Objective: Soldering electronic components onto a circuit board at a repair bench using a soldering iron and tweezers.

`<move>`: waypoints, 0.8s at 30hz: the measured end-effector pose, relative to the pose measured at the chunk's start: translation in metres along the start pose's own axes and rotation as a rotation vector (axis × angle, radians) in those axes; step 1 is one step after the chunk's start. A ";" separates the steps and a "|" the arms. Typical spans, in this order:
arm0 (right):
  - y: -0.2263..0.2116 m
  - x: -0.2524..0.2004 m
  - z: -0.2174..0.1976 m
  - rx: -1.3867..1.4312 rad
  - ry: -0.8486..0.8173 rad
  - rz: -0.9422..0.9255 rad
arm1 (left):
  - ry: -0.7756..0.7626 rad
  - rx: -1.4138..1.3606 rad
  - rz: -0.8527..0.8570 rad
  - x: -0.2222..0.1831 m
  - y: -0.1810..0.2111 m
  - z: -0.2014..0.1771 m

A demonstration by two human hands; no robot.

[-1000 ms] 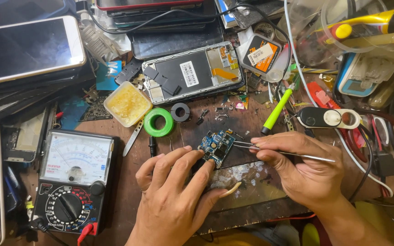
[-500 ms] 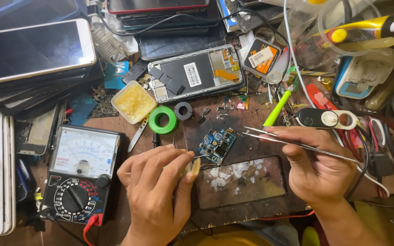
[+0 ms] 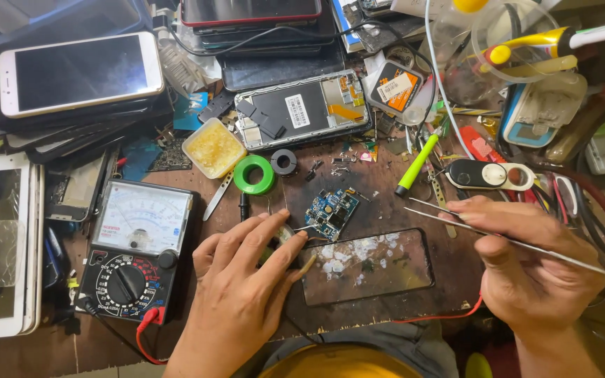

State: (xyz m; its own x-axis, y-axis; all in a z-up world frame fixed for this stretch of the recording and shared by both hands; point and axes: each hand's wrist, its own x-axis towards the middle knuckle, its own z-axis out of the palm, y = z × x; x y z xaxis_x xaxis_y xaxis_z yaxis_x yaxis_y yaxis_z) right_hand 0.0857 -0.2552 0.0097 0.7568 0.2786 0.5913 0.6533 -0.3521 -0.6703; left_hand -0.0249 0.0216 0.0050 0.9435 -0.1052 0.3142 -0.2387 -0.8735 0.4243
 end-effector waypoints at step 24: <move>-0.001 -0.022 -0.012 -0.561 -0.444 -0.446 | 0.290 -0.395 -0.255 -0.006 0.014 -0.009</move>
State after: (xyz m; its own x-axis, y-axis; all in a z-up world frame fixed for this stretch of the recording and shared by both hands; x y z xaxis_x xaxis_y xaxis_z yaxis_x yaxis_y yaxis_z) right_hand 0.0684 -0.2718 0.0031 0.4455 0.7808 0.4380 0.8742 -0.4850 -0.0244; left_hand -0.0361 0.0142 0.0162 0.8941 0.2703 0.3572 -0.1316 -0.6037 0.7863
